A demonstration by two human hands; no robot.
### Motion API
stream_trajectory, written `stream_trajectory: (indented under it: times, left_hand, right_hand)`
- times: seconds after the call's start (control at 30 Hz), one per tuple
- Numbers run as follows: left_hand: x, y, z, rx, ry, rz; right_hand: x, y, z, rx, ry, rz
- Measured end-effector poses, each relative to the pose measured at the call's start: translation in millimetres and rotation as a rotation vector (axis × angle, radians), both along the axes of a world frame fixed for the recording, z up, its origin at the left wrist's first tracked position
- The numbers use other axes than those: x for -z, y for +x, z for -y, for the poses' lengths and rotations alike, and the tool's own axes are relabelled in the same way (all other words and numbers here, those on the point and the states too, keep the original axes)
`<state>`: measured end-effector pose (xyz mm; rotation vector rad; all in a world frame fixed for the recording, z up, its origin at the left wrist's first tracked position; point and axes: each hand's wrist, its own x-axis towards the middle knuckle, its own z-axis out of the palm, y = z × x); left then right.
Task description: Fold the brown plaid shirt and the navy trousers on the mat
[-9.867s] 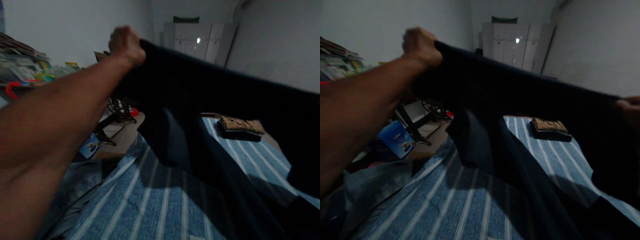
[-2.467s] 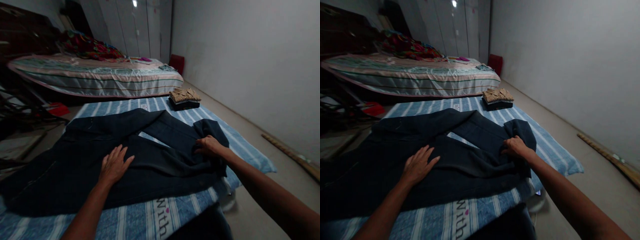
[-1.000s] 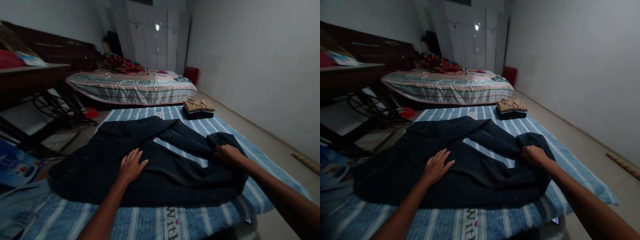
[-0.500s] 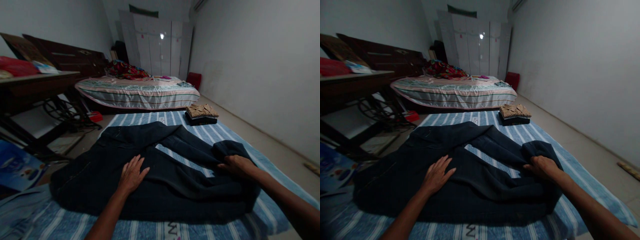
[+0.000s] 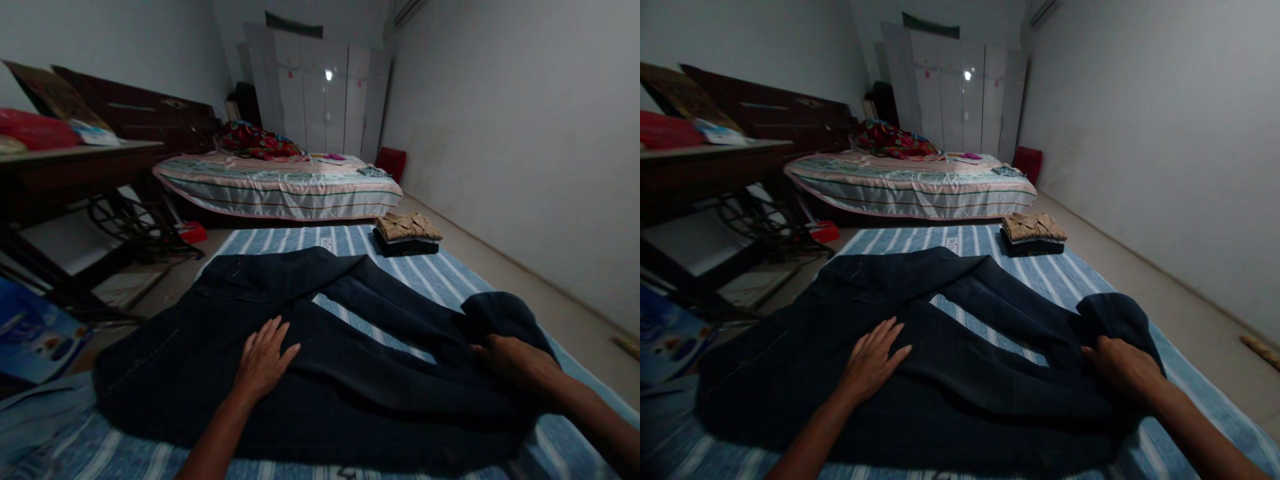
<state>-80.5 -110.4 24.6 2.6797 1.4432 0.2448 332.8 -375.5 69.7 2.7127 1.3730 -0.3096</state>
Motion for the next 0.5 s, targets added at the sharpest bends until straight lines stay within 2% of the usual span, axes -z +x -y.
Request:
stream_trajectory:
  times: [0.2, 0.3, 0.5]
  left_hand:
    - [-5.7, 0.6, 2.1, -0.007, -0.018, -0.039]
    - [-5.5, 0.2, 1.3, -0.005, -0.012, -0.027]
    - [-5.1, -0.2, -1.2, -0.001, -0.025, -0.045]
  right_hand:
    - [-4.1, -5.5, 16.9, 0.088, -0.168, -0.103]
    - [-2.0, -8.5, 21.2, 0.093, -0.194, -0.111]
    - [21.5, -4.0, 32.1, -0.036, -0.152, -0.097]
